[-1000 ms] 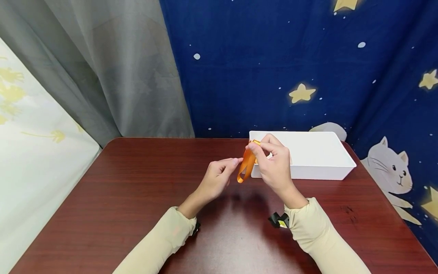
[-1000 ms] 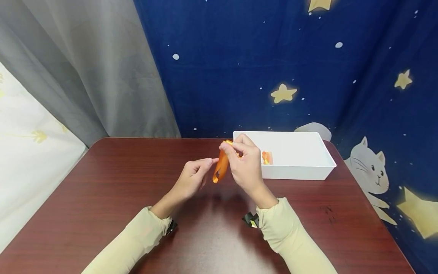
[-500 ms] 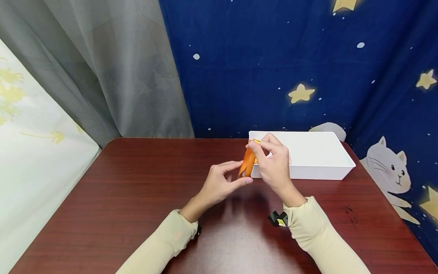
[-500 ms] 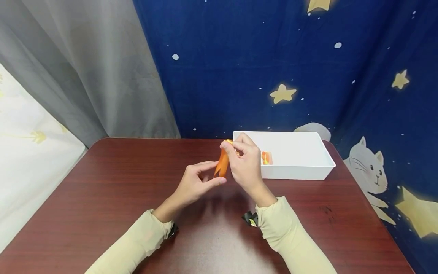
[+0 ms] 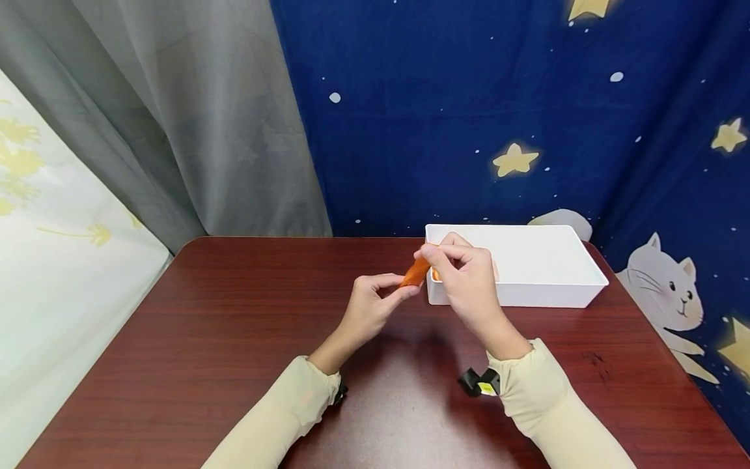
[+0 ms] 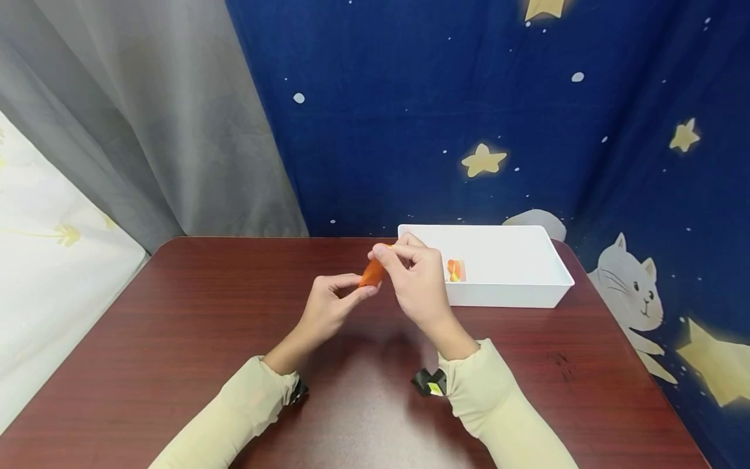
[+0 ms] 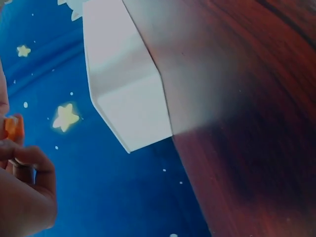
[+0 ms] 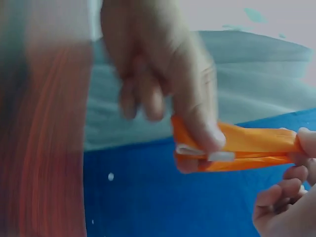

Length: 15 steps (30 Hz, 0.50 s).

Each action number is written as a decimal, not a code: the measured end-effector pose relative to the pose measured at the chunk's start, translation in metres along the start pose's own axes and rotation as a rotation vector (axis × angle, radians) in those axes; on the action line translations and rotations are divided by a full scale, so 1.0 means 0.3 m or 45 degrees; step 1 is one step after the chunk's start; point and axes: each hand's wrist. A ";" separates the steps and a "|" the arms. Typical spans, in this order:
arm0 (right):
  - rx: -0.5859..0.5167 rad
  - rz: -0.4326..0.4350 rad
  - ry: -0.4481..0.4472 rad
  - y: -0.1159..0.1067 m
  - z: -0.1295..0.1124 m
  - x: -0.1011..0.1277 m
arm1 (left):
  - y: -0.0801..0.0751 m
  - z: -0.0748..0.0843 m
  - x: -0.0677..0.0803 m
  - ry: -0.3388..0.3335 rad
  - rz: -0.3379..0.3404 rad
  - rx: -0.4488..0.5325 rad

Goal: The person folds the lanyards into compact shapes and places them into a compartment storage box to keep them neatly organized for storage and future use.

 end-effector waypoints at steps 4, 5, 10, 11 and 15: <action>-0.203 -0.077 0.176 -0.010 -0.025 0.002 | -0.014 -0.012 -0.009 -0.048 -0.021 0.048; -0.257 -0.091 0.209 -0.011 -0.030 0.002 | -0.017 -0.012 -0.010 -0.047 -0.027 0.057; -0.521 -0.161 0.340 -0.019 -0.048 0.005 | -0.028 -0.009 -0.012 -0.049 -0.049 0.114; -0.568 -0.184 0.358 -0.021 -0.050 0.006 | -0.031 -0.009 -0.011 -0.052 -0.049 0.120; -0.681 -0.326 0.348 -0.031 -0.046 0.012 | -0.042 -0.010 -0.011 -0.057 -0.049 0.118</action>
Point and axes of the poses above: each hand's wrist, its own x-axis away from the middle knuckle, its own y-axis out of the palm, z = x × y, and after that the axes turned 2 degrees about -z, right-handed
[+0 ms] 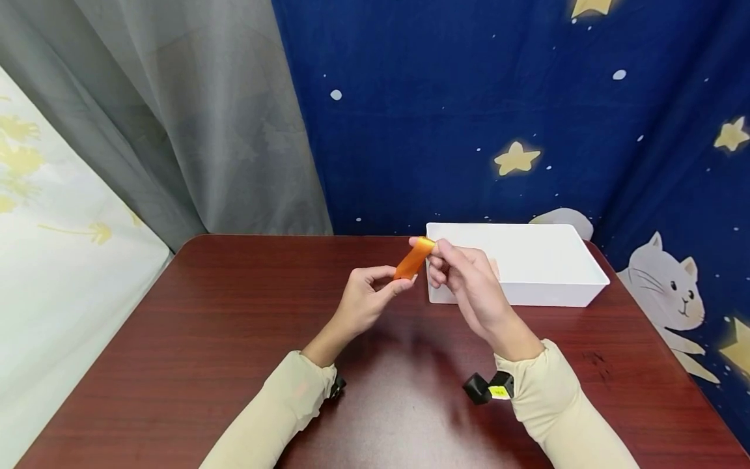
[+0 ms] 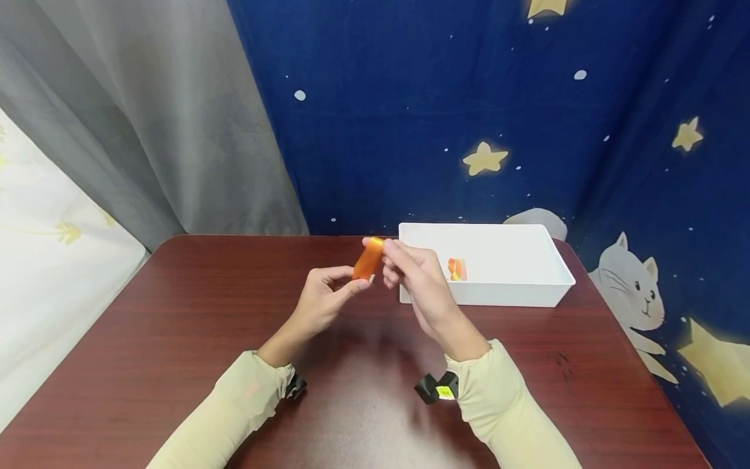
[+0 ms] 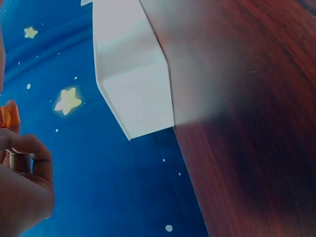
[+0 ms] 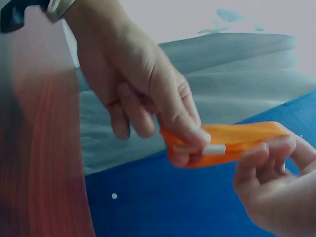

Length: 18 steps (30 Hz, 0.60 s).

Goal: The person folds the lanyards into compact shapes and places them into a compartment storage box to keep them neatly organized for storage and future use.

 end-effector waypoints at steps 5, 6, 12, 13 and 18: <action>-0.003 -0.236 -0.029 -0.016 0.005 0.004 | -0.016 0.002 -0.005 0.002 -0.004 0.007; -0.003 -0.271 -0.028 -0.019 0.005 0.004 | -0.018 0.001 -0.005 0.003 -0.005 0.016; -0.023 -0.344 0.009 -0.028 0.012 0.006 | -0.022 -0.003 -0.006 -0.005 -0.007 0.059; -0.021 -0.343 0.013 -0.029 0.013 0.007 | -0.022 -0.002 -0.006 -0.009 -0.008 0.063; 0.049 -0.338 -0.031 -0.038 0.023 0.007 | -0.024 0.006 -0.008 -0.036 -0.008 0.051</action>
Point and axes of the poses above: each hand's wrist, its own x-axis away from the middle knuckle, its own y-axis out of the palm, z = x × y, and after that the axes turned 2 degrees about -z, right-handed
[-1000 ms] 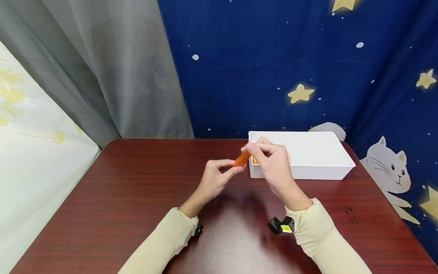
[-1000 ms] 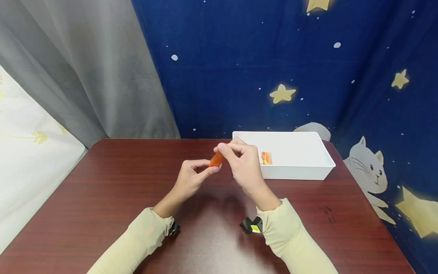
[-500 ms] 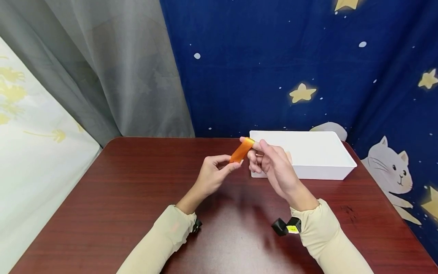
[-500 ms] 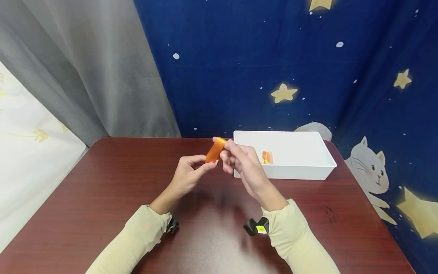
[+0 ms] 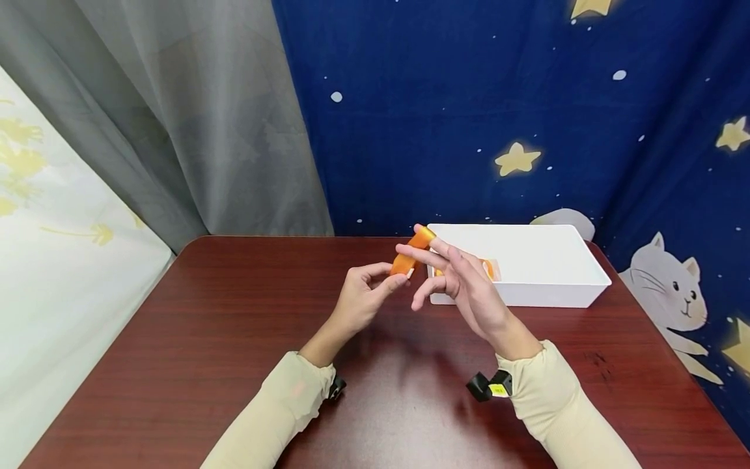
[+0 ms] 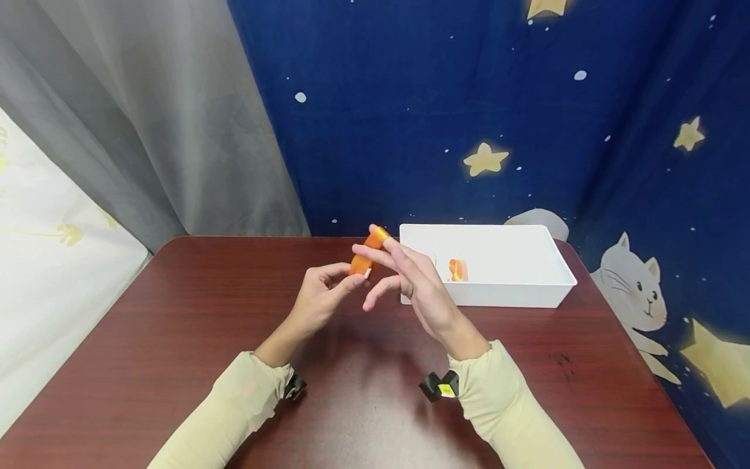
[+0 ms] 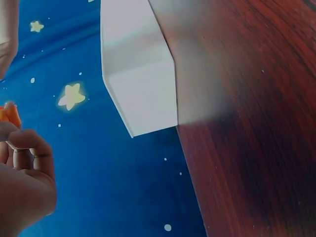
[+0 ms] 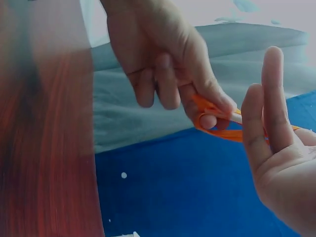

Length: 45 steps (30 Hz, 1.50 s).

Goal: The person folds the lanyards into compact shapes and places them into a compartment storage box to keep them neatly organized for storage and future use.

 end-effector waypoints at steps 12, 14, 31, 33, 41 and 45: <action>0.462 -0.024 -0.164 -0.006 0.044 0.010 | 0.005 0.011 0.008 -0.150 0.014 0.073; 0.496 -0.026 -0.159 -0.004 0.049 0.012 | 0.007 0.014 0.012 -0.189 0.026 0.134; 1.257 -0.030 -0.287 0.007 0.095 0.039 | 0.022 0.015 0.011 -0.409 0.181 0.426; 1.320 -0.030 -0.312 0.005 0.101 0.041 | 0.021 0.014 0.009 -0.429 0.180 0.456; 1.513 -0.044 -0.415 -0.001 0.113 0.042 | 0.016 0.017 0.007 -0.511 0.162 0.621; 1.600 -0.064 -0.482 -0.005 0.121 0.042 | 0.013 0.025 0.010 -0.574 0.145 0.678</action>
Point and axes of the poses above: each hand's wrist, its own x-axis away from the middle knuckle, its own y-axis out of the palm, z = x × y, and after that the axes turned 2 degrees about -z, right-handed
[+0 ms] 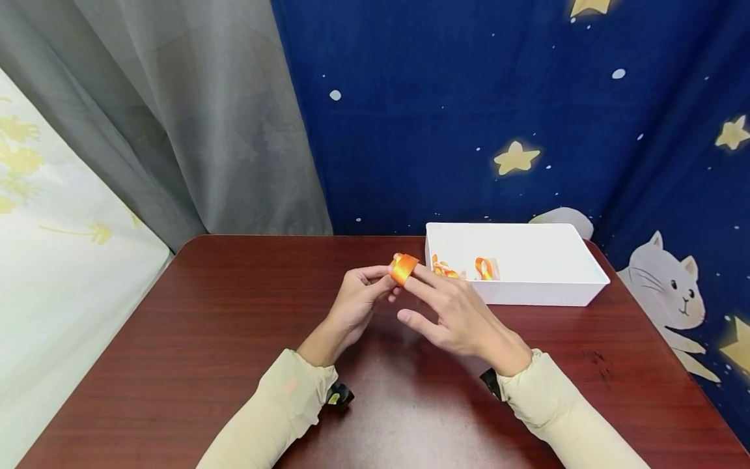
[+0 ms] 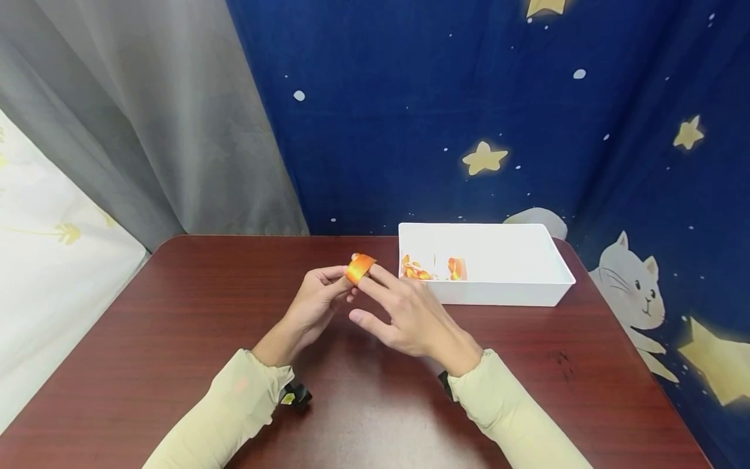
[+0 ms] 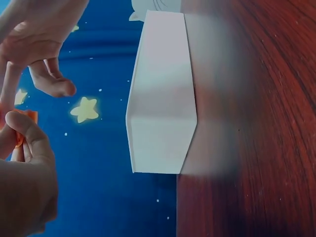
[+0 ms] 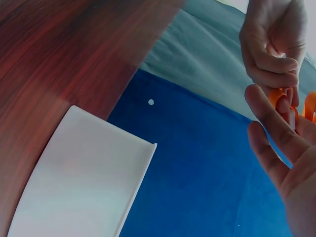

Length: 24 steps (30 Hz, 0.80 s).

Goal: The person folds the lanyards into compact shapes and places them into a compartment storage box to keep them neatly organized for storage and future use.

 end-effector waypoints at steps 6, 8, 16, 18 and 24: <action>0.083 -0.014 -0.051 0.007 0.010 0.005 | -0.002 0.009 0.010 -0.071 -0.040 0.066; 0.100 -0.023 -0.064 0.008 0.013 0.007 | -0.004 0.011 0.012 -0.093 -0.052 0.084; 0.197 -0.055 -0.084 0.003 0.020 0.018 | -0.006 0.016 0.018 -0.146 -0.084 0.150; 0.215 -0.071 -0.082 0.001 0.023 0.019 | -0.009 0.015 0.017 -0.151 -0.101 0.156; 0.252 -0.092 -0.113 0.000 0.026 0.021 | -0.017 0.018 0.014 -0.162 -0.146 0.165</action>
Point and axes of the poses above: each hand's wrist, its own x-axis away from the middle knuckle, its own y-axis out of the palm, z = x × y, and after that the axes turned 2 degrees about -z, right-handed
